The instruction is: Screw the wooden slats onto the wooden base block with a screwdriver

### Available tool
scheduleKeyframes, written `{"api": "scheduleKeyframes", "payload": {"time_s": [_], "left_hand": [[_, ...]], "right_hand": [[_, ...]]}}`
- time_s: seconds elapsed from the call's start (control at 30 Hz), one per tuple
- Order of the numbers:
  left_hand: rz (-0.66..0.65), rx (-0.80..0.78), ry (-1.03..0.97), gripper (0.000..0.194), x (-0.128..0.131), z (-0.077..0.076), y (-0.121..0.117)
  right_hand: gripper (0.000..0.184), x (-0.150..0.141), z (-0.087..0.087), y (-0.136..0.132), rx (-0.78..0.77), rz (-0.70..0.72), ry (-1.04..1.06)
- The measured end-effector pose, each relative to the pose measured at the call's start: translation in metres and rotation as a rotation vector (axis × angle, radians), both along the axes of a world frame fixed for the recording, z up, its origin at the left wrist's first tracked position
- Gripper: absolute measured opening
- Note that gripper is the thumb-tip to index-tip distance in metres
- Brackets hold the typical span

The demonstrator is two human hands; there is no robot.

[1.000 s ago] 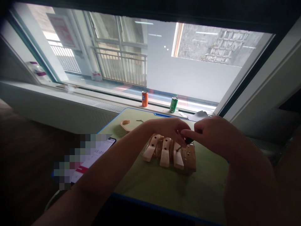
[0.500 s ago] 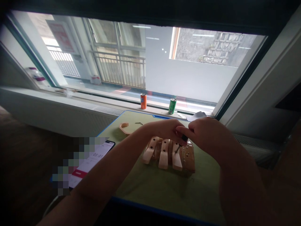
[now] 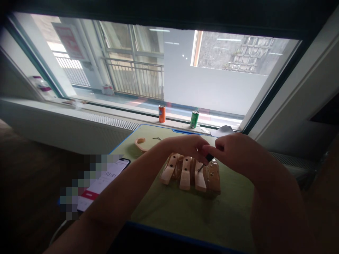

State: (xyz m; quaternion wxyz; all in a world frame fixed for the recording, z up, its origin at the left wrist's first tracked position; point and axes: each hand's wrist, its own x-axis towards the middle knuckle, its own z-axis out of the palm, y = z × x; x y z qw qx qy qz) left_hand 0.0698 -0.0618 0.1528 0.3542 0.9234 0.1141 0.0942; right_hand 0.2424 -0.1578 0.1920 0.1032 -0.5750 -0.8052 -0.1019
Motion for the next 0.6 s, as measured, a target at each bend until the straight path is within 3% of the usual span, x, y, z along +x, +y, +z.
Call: {"api": "scheduleKeyframes", "payload": {"time_s": [0.07, 0.23, 0.43, 0.5, 0.6], "left_hand": [[-0.020, -0.036, -0.010, 0.021, 0.000, -0.002, 0.003], [-0.089, -0.144, -0.003, 0.019, -0.001, -0.002, 0.006], [-0.145, -0.118, 0.003, 0.023, -0.001, 0.002, -0.001], [-0.151, -0.102, 0.000, 0.019, -0.001, 0.002, -0.002], [-0.204, -0.109, 0.004, 0.019, -0.003, 0.003, -0.002]], "right_hand": [[0.034, 0.000, 0.001, -0.001, -0.044, 0.008, 0.026], [0.024, -0.007, 0.009, -0.005, -0.187, 0.257, 0.032], [0.050, -0.027, 0.003, -0.005, -0.055, 0.011, -0.047], [0.045, -0.030, 0.002, -0.011, -0.050, -0.005, -0.023], [0.025, -0.026, 0.003, -0.021, -0.086, 0.101, 0.044]]}}
